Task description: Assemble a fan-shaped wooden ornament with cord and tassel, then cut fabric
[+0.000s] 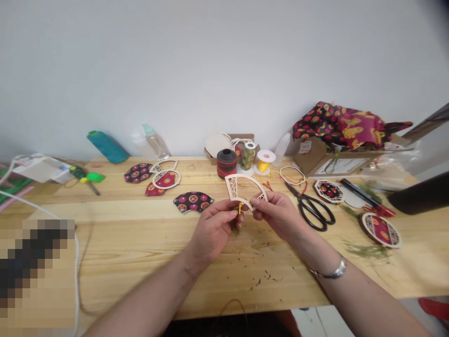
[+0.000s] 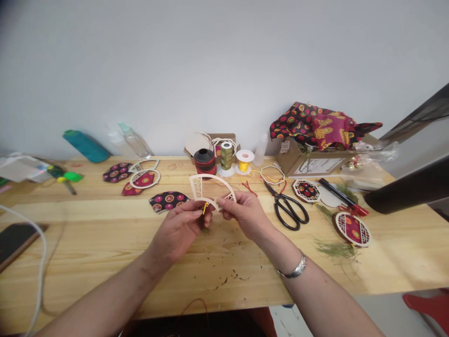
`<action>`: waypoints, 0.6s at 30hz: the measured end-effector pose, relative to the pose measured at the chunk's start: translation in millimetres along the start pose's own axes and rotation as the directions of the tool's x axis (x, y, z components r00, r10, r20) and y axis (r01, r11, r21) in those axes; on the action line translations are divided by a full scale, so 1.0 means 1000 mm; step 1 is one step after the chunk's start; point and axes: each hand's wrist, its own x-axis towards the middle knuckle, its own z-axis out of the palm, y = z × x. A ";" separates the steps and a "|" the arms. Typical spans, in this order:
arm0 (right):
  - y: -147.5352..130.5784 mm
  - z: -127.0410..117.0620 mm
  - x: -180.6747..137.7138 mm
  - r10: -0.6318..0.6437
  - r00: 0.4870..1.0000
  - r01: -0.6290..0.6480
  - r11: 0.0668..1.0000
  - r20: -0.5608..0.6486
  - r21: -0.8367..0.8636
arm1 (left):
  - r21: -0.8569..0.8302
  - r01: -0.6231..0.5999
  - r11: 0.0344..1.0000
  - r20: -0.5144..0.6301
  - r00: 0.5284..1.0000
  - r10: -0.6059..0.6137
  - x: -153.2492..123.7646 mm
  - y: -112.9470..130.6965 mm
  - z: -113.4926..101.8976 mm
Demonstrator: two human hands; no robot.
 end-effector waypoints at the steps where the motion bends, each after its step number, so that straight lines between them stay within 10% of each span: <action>1: 0.000 0.000 0.000 0.001 1.000 -0.001 1.000 0.000 -0.003 | 0.007 -0.009 1.000 -0.009 1.000 0.009 0.000 0.000 0.000; 18: 0.000 -0.003 0.001 -0.001 1.000 0.001 0.999 -0.003 0.032 | 0.155 -0.035 0.987 -0.071 0.996 0.047 0.001 -0.003 0.000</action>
